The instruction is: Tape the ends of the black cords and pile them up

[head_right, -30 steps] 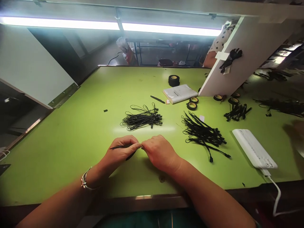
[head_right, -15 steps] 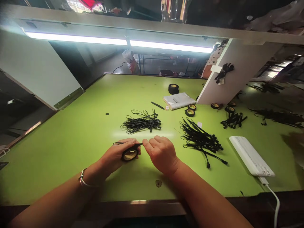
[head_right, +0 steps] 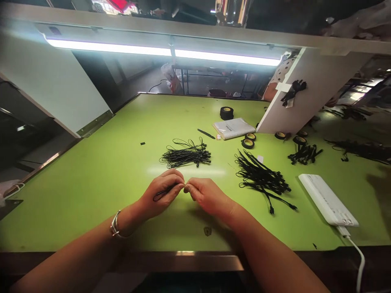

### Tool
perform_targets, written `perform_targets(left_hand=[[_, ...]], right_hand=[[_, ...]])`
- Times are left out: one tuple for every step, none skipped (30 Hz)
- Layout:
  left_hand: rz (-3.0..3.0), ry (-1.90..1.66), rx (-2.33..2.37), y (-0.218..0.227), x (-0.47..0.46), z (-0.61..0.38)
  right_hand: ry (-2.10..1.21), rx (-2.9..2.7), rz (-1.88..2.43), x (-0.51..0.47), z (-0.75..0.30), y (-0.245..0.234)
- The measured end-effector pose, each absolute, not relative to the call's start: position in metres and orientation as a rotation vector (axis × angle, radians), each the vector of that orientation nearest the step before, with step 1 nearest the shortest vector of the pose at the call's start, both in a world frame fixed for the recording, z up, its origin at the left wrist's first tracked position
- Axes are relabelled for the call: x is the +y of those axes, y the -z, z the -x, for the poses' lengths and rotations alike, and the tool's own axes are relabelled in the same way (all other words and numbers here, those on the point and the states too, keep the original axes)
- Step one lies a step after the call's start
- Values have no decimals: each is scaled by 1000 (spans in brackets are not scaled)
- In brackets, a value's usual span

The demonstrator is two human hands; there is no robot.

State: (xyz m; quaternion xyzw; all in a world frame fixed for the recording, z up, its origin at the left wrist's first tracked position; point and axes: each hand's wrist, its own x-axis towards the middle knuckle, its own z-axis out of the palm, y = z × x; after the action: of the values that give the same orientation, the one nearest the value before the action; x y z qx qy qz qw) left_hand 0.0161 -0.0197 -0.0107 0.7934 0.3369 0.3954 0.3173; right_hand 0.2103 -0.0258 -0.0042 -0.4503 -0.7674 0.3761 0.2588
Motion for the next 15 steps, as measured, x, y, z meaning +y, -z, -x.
perform_targets(left_hand=[[-2048,-1033,864,9,-20,-16],[-1991,-1016,848,7,-20,-16],[-1927,-993,843,5,-20,-16],[-1868,-967,848,4,-20,-16],[-1818,-945,856,3,-20,-16],[-1770,-930,865,3,-20,-16],[-1717,-922,876,4,-19,-16],[-1659,-913,882,5,-19,-16],[-1595,-895,881,6,-18,-15],[-1517,-866,877,7,-17,-14],[-1437,-826,872,8,-16,-13],[-1367,-781,862,9,-15,-12],[-1312,-744,852,9,-14,-11],[-1273,-722,847,10,-14,-10],[-1250,-719,853,10,-14,-9]], right_hand=[[-1148,-1997,1228,-26,-211,1],[-1233,-1927,1231,-25,-213,-3],[-1278,-1878,1233,-25,-214,-6],[-1279,-1851,1233,-25,-215,-7],[-1239,-1844,1233,-25,-215,-8],[-1168,-1852,1229,-25,-215,-7],[-1066,-1877,1217,-26,-216,-5],[-924,-1920,1192,-26,-216,-3],[-742,-1978,1156,-27,-216,0],[-533,-2041,1114,-27,-216,2],[-314,-2103,1070,-27,-217,4],[-100,-2146,1028,-27,-217,5],[88,-2168,996,-26,-218,6],[229,-2171,978,-26,-218,6],[319,-2167,970,-26,-219,7]])
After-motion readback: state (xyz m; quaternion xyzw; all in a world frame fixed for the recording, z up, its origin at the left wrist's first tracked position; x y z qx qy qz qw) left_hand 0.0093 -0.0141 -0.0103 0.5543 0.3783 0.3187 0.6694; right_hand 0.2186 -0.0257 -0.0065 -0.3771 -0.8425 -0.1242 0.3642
